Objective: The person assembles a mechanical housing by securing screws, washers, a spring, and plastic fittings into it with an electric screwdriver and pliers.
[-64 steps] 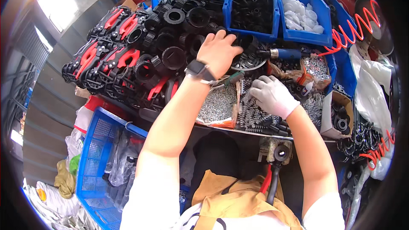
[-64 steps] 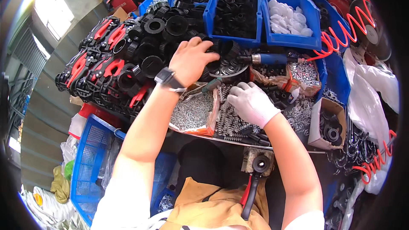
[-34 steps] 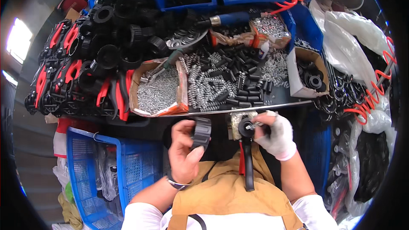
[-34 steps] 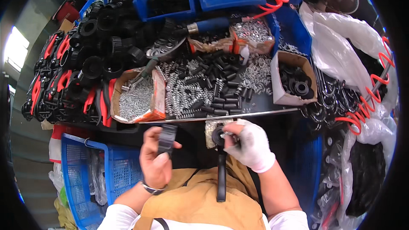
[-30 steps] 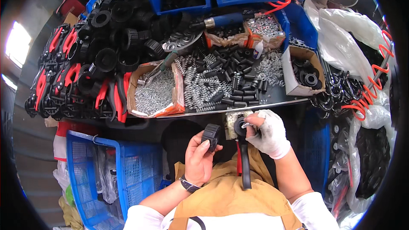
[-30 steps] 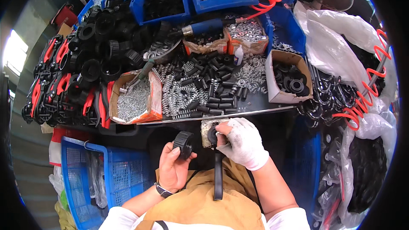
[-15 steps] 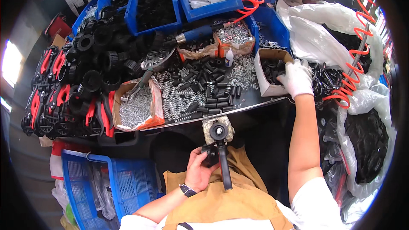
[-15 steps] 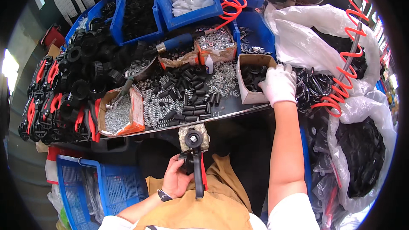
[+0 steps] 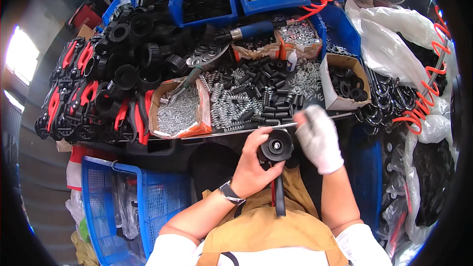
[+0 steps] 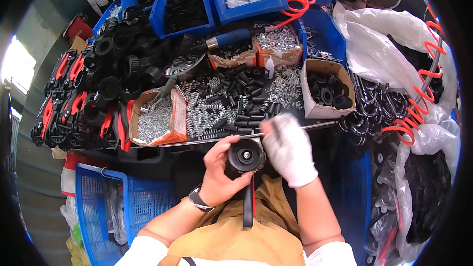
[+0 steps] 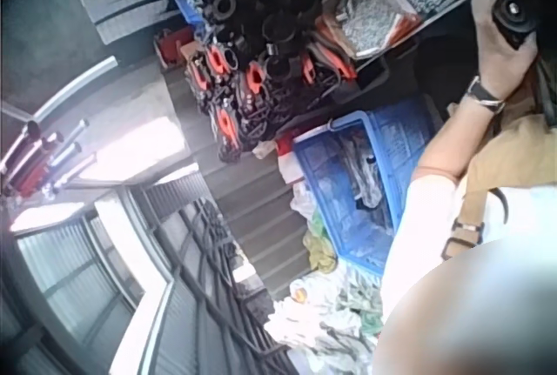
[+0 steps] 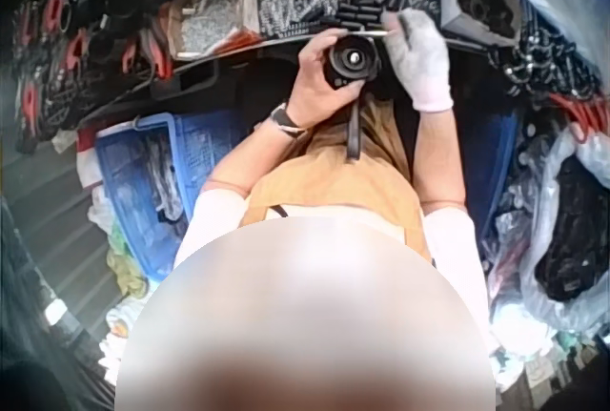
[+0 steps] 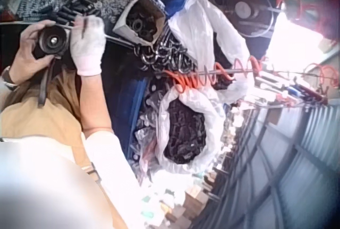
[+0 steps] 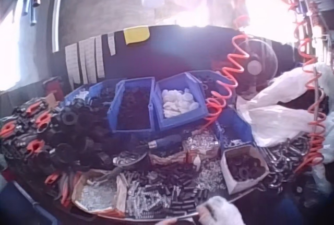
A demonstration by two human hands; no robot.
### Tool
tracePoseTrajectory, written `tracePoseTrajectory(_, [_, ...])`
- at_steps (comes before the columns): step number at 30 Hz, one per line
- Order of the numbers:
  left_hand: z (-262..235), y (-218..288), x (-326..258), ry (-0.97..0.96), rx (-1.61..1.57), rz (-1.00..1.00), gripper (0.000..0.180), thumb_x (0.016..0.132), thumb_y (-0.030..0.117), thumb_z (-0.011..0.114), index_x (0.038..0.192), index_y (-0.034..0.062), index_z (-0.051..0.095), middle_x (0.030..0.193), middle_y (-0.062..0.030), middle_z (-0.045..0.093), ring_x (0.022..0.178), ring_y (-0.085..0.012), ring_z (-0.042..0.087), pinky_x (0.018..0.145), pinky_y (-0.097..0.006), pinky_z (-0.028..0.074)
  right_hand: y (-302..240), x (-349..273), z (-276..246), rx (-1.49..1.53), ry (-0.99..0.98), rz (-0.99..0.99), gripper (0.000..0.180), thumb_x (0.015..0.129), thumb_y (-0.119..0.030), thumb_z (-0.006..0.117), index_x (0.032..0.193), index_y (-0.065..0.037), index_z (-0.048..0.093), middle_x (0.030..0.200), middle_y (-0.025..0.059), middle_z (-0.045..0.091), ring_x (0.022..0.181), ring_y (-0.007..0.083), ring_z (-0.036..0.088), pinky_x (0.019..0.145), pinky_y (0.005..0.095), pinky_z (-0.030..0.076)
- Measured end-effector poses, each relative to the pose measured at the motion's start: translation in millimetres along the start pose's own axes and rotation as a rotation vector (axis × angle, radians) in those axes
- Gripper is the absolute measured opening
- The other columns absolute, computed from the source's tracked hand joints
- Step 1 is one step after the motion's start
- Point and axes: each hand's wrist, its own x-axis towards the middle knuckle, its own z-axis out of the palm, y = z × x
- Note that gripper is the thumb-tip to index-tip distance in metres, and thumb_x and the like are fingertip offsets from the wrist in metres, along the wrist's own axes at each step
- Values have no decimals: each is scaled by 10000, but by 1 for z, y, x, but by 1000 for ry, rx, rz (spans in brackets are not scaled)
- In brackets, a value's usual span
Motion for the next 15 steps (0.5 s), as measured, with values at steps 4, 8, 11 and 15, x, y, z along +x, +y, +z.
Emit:
tracePoseTrajectory(4, [-4,6,10,-75,71,-91,741,689,20,764,1325,51,384,1302,-209,451,1250,-387,466,1077,-450,380,41,77,13,-309,90,71,207,883,-245,674,941,-49,643,990,147,625,937,345,621,773,436,508])
tracePoseTrajectory(8, [-16,34,40,-216,221,-73,689,715,207,834,1283,49,478,1304,-197,453,1265,-391,431,1100,-454,346,82,125,44,-680,-58,216,355,794,-334,759,1020,-78,663,1090,146,620,1031,330,618,873,435,510])
tracePoseTrajectory(11, [-66,30,122,13,544,84,458,690,184,844,1060,48,611,1112,-125,571,1150,-330,498,1014,-438,386,86,130,55,-560,-23,211,401,767,-288,772,1071,-65,634,1107,150,613,1050,342,607,893,440,504])
tracePoseTrajectory(15, [-148,-50,277,125,666,27,181,824,120,663,968,22,714,982,-163,687,926,-312,664,840,-366,512,30,108,38,1,81,216,298,794,-154,719,1001,-33,542,908,185,646,834,384,637,756,432,501])
